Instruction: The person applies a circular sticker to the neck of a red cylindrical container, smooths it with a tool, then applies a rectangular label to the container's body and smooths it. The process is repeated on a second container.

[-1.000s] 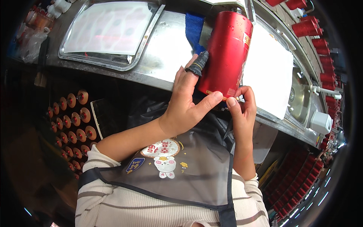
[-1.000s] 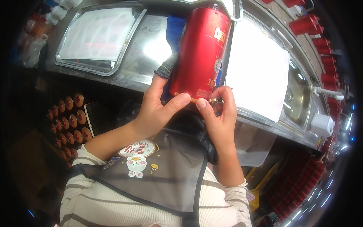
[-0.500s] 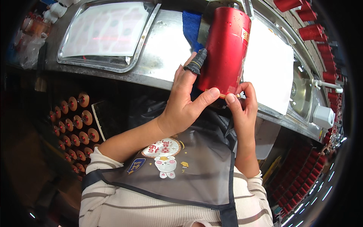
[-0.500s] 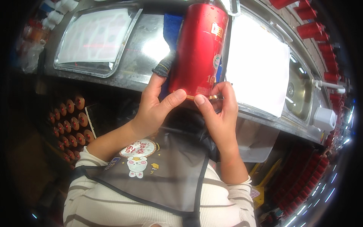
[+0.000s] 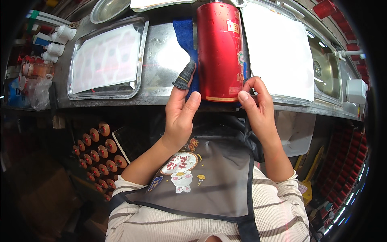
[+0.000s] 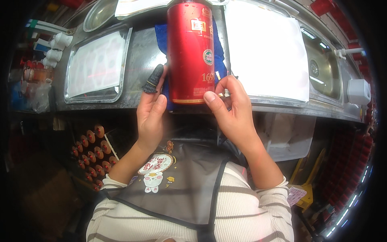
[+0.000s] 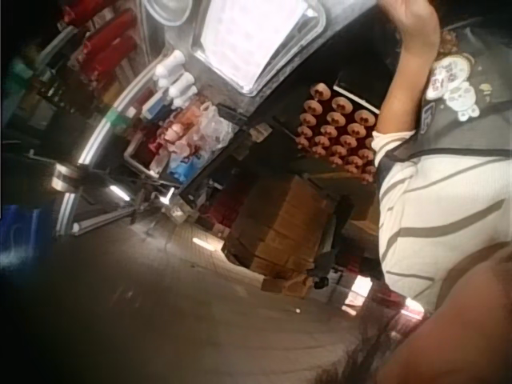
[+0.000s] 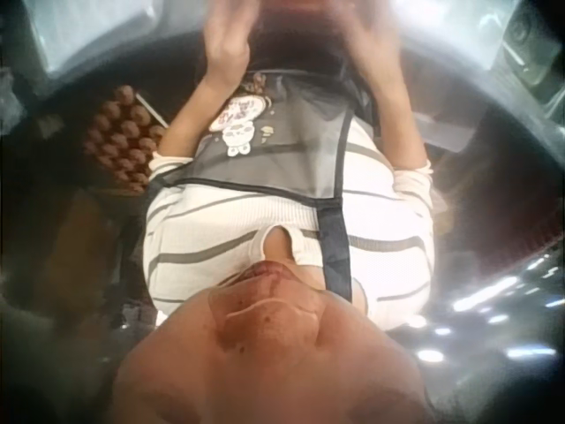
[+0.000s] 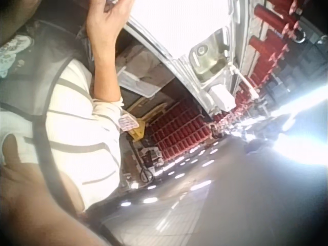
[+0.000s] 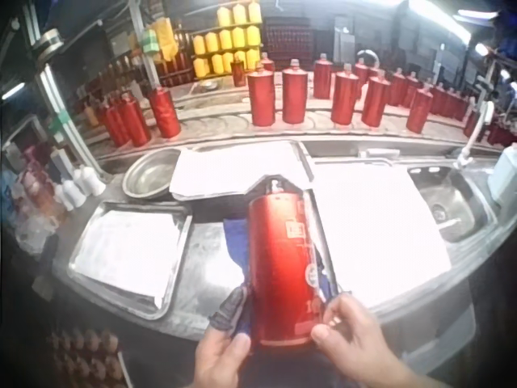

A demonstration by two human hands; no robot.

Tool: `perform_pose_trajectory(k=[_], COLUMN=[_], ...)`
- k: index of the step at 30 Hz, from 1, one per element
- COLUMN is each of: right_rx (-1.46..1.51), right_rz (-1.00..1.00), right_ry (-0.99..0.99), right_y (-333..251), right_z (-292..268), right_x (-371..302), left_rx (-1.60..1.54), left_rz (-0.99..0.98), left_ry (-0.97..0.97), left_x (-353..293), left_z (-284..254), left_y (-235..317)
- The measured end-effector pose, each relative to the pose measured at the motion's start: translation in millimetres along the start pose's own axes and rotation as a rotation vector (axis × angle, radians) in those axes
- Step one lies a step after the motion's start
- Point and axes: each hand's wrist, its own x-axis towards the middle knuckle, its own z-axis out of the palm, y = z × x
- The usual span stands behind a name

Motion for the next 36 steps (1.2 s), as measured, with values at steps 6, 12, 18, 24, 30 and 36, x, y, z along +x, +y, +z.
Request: perform_pose_trajectory(k=[6, 12, 18, 24, 30, 36], right_rx=[0.044, 0.155, 0.169, 0.150, 0.073, 0.133], right_rz=[0.016, 0.100, 0.089, 0.045, 0.041, 0.095], right_ry=[-0.034, -0.134, -0.100, -0.125, -0.107, -0.140], right_y=[-1.8, 3.9, 10.7, -2.2, -11.8, -9.7], right_z=[-6.0, -25.3, -30.1, -25.8, -25.5, -24.1], right_x=[-2.1, -3.5, -1.0, -1.6, -2.9, -1.2], left_rx=[0.059, 0.880, 1.089, 1.018, 0.994, 0.296], left_rz=[0.028, 0.434, 0.591, 0.415, 0.295, 0.080], left_ry=[-0.086, -0.066, -0.113, -0.226, -0.298, -0.213], left_x=[-1.4, 11.6, 31.5, 30.1, 28.5, 23.6], left_z=[-2.1, 6.1, 6.7, -14.6, -24.8, -24.8], left_y=[3.3, 21.4, 7.0, 3.9, 4.3, -2.7])
